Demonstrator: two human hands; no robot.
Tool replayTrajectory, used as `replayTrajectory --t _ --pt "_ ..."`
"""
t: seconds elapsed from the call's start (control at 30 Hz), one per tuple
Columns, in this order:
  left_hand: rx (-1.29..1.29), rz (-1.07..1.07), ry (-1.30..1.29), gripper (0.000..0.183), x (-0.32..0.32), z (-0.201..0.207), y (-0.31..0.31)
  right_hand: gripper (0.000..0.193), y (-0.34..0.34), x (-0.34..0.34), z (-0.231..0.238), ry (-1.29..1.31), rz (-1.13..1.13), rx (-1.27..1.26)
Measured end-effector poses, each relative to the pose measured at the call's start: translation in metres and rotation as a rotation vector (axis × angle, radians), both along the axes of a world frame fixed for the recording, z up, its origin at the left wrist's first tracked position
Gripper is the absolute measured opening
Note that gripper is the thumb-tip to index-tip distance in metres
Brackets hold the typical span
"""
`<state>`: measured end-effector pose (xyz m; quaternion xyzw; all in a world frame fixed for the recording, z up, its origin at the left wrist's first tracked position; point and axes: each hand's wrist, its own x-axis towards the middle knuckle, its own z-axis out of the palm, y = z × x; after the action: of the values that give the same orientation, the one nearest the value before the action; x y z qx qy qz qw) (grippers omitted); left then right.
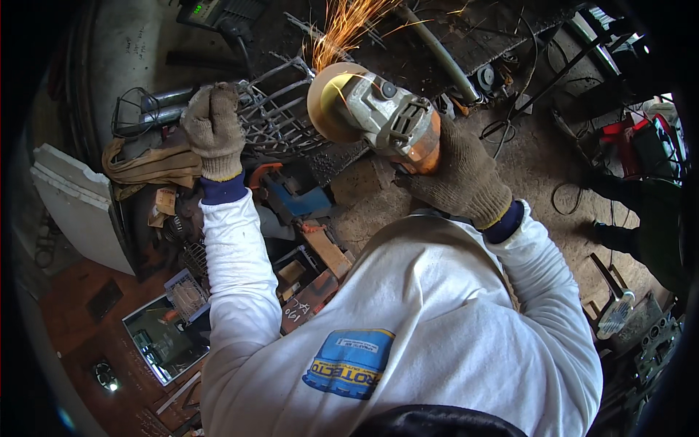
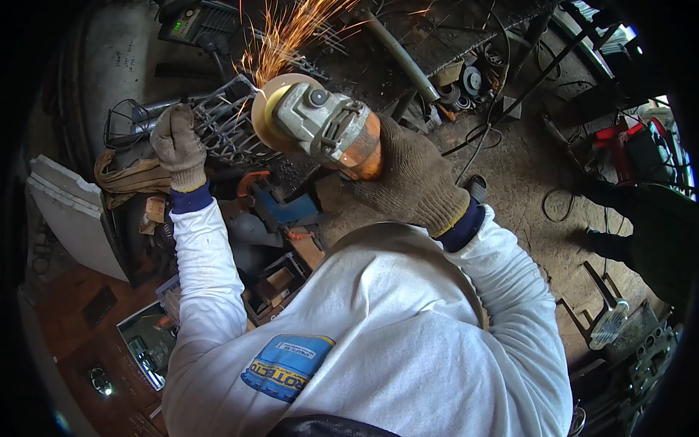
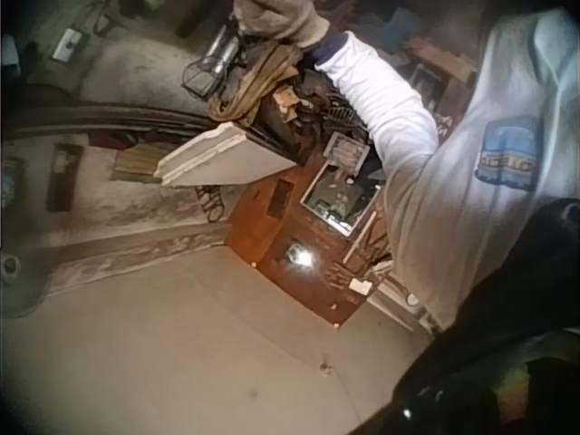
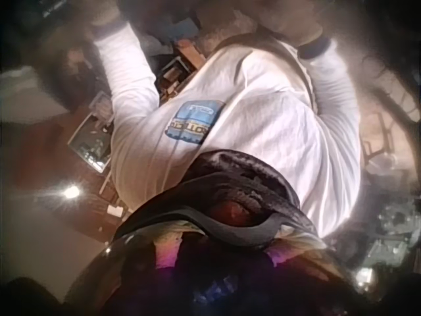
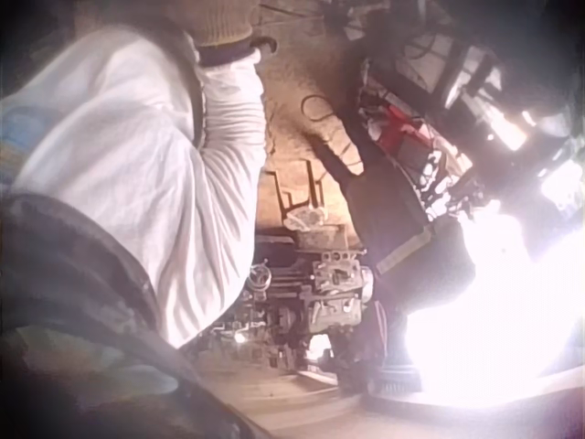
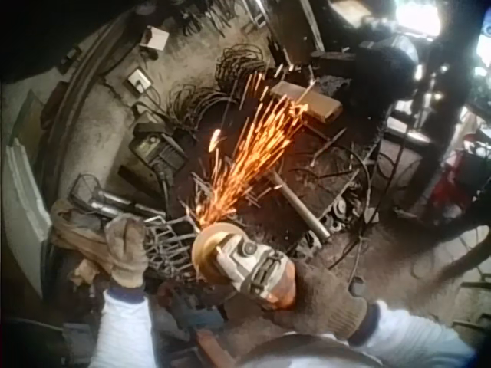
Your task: The person uses an angle grinder to smooth the surface of a metal wire cage, then uses a hammer to shape parts of the metal and pliers to manipulate the wires.
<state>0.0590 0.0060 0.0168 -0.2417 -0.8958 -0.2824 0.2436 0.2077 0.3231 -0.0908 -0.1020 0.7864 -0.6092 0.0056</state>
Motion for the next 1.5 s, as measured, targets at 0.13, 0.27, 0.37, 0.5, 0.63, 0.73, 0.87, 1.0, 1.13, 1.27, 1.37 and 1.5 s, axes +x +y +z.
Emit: replayTrajectory --t 0.13,0.27,0.37,0.5,0.63,0.73,0.87,1.0,1.13,1.27,1.37,1.5 --pt "0.004 -0.016 -0.015 0.031 -0.002 -0.002 0.000 0.081 -0.003 0.000 0.010 -0.046 -0.017 0.056" --pt "0.056 -0.040 0.035 0.026 -0.003 -0.007 0.000 0.081 0.001 0.002 0.005 0.008 -0.023 0.033" --pt "0.058 -0.039 0.002 0.024 -0.004 -0.006 -0.001 0.080 0.001 0.003 0.004 0.023 -0.032 0.045" --pt "0.097 -0.006 -0.001 0.026 -0.006 -0.011 -0.004 0.080 0.001 0.006 0.000 0.054 -0.052 0.034" --pt "-0.004 0.022 -0.035 0.028 -0.003 -0.002 0.004 0.080 0.000 0.004 0.002 0.033 -0.056 0.055" --pt "-0.091 0.015 0.087 0.026 -0.003 -0.004 0.006 0.080 0.001 0.005 0.008 0.048 -0.075 0.084" --pt "-0.094 -0.016 0.094 0.023 -0.005 0.000 0.008 0.081 0.001 0.004 0.002 0.004 -0.051 0.118" --pt "-0.107 -0.037 0.057 0.031 -0.010 -0.005 -0.005 0.081 -0.002 0.004 0.012 0.011 -0.059 0.092" --pt "-0.086 -0.021 0.043 0.030 -0.009 -0.004 -0.001 0.080 0.000 0.006 0.006 0.058 -0.071 0.120" --pt "-0.051 -0.057 0.022 0.028 -0.012 -0.005 -0.004 0.079 -0.001 0.005 0.009 0.011 -0.072 0.094" --pt "-0.076 -0.045 0.004 0.027 -0.008 -0.001 0.002 0.078 0.002 0.005 0.007 0.033 -0.072 0.094" --pt "-0.042 -0.072 0.027 0.024 -0.012 -0.008 -0.006 0.077 0.005 0.008 0.012 -0.005 -0.065 0.092"
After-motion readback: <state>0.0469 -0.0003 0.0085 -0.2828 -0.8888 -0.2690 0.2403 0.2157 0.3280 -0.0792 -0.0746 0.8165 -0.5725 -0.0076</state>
